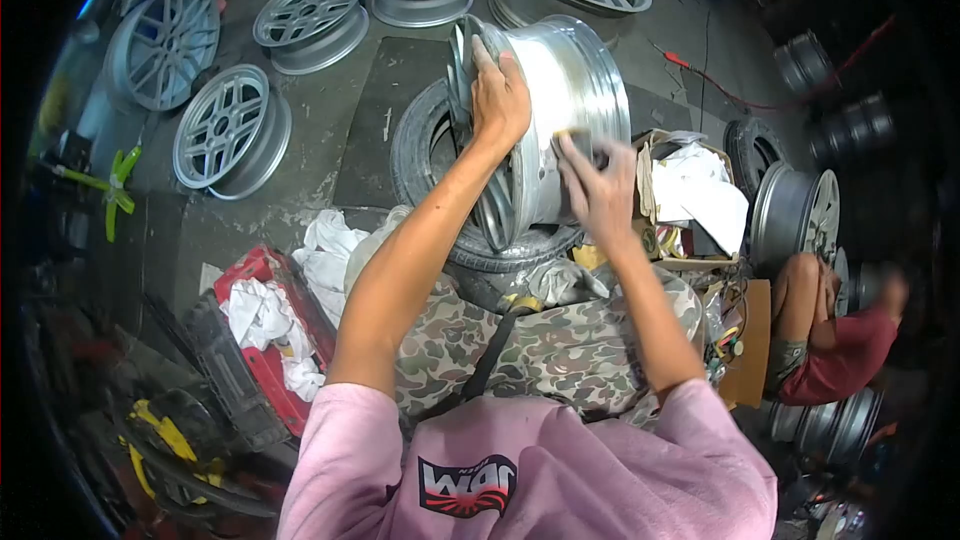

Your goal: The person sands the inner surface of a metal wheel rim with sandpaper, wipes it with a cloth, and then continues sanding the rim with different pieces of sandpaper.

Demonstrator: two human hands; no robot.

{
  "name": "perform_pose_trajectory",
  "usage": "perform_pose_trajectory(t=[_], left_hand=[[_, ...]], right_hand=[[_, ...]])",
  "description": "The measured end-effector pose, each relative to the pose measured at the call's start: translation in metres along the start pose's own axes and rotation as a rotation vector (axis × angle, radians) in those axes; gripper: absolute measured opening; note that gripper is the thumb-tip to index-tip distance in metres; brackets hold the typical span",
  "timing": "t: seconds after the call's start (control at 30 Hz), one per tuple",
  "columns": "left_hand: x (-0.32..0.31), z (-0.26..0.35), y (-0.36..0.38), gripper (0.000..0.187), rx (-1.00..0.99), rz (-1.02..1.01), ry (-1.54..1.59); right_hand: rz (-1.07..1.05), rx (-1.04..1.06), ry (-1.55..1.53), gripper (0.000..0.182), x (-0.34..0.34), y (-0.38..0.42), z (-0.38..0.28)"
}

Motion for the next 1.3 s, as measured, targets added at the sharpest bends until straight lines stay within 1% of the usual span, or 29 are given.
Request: perform_pose_trajectory(t=[0.03, 0.07, 0.1, 0.17, 0.2, 0.27, 0.3, 0.37, 0.4, 0.47, 0.5, 0.57, 0.6, 0.67, 0.7, 0.77, 0.8, 0.83, 0.9, 0.93, 1.0, 1.03, 1.07, 1.1, 1.17, 1.23, 1.3], left_hand=[[0.006, 0.000, -0.005, 0.071, -0.052, 0.033, -0.019], [0.016, -0.001, -0.011, 0.070, -0.103, 0.071, -0.037], [0.072, 0.019, -0.075, 0.070, -0.322, -0.002, -0.259], [0.081, 0.026, -0.070, 0.069, -0.258, -0.035, -0.243], [0.087, 0.031, -0.073, 0.069, -0.272, -0.038, -0.260], [0.100, 0.038, -0.075, 0.068, -0.255, -0.053, -0.303], [0.101, 0.040, -0.071, 0.068, -0.248, -0.045, -0.302], [0.098, 0.040, -0.064, 0.067, -0.222, -0.056, -0.301], [0.094, 0.028, -0.064, 0.067, -0.205, -0.070, -0.305], [0.086, 0.010, -0.072, 0.067, -0.398, 0.048, -0.344], [0.090, 0.015, -0.072, 0.067, -0.397, 0.052, -0.351], [0.095, 0.024, -0.074, 0.066, -0.285, -0.031, -0.327], [0.094, 0.030, -0.070, 0.066, -0.281, -0.028, -0.318], [0.095, 0.035, -0.063, 0.066, -0.234, -0.029, -0.321], [0.097, 0.035, -0.066, 0.066, -0.233, -0.016, -0.325], [0.089, 0.031, -0.064, 0.066, -0.275, -0.021, -0.327], [0.087, 0.024, -0.067, 0.067, -0.288, 0.003, -0.359], [0.085, 0.023, -0.069, 0.067, -0.293, 0.001, -0.355], [0.094, 0.026, -0.070, 0.066, -0.293, -0.015, -0.354], [0.097, 0.030, -0.069, 0.066, -0.257, -0.035, -0.348], [0.095, 0.033, -0.067, 0.065, -0.270, -0.036, -0.345], [0.096, 0.032, -0.065, 0.065, -0.276, -0.032, -0.353], [0.095, 0.036, -0.062, 0.065, -0.235, -0.039, -0.343], [0.093, 0.033, -0.065, 0.065, -0.234, -0.033, -0.346], [0.087, 0.026, -0.066, 0.065, -0.303, -0.012, -0.352], [0.085, 0.026, -0.063, 0.065, -0.275, -0.033, -0.324], [0.094, 0.028, -0.068, 0.065, -0.259, -0.035, -0.305]], right_hand=[[0.009, -0.018, 0.000, 0.043, 0.003, -0.008, -0.011], [0.075, -0.005, 0.070, 0.038, -0.004, -0.043, -0.014], [0.332, -0.137, -0.011, 0.035, -0.066, -0.106, -0.048], [0.188, -0.071, 0.032, 0.035, -0.080, -0.135, -0.039], [0.206, -0.081, 0.021, 0.035, -0.085, -0.129, -0.047], [0.321, -0.149, -0.205, 0.034, -0.096, -0.088, -0.076], [0.320, -0.195, -0.267, 0.035, -0.099, -0.058, -0.090], [0.289, -0.215, -0.272, 0.032, -0.094, -0.041, -0.096], [0.273, -0.231, -0.272, 0.032, -0.093, -0.055, -0.089], [0.225, -0.176, -0.210, 0.031, -0.092, -0.119, -0.060], [0.225, -0.174, -0.219, 0.031, -0.096, -0.128, -0.058], [0.228, -0.209, -0.161, 0.031, -0.101, -0.139, -0.059], [0.267, -0.249, -0.212, 0.031, -0.091, -0.116, -0.071], [0.248, -0.269, -0.199, 0.033, -0.087, -0.048, -0.096], [0.239, -0.303, -0.194, 0.035, -0.080, -0.039, -0.103], [0.240, -0.285, -0.210, 0.035, -0.085, -0.055, -0.091], [0.255, -0.248, -0.217, 0.036, -0.086, -0.078, -0.079], [0.216, -0.217, -0.148, 0.035, -0.098, -0.108, -0.065], [-0.037, -0.315, -0.173, 0.035, -0.099, -0.152, -0.060], [-0.033, -0.316, -0.172, 0.035, -0.098, -0.145, -0.066], [0.224, -0.300, -0.189, 0.037, -0.089, -0.099, -0.085], [0.213, -0.334, -0.165, 0.042, -0.084, -0.068, -0.096], [0.176, -0.346, -0.135, 0.045, -0.089, -0.036, -0.101], [0.156, -0.364, -0.157, 0.046, -0.082, -0.026, -0.104], [0.196, -0.304, -0.140, 0.041, -0.090, -0.045, -0.086], [0.213, -0.227, -0.125, 0.036, -0.095, -0.114, -0.059], [-0.050, -0.234, -0.195, 0.034, -0.114, -0.178, -0.040]])
Point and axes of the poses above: each hand's wrist, its own y-axis away from the middle knuckle, its own x-axis out of the back of the hand, z = x × y, the point moved 2 cm from there along -y, towards the middle knuckle, and after that the axes turned 7 degrees about y, right-handed, at the moved point
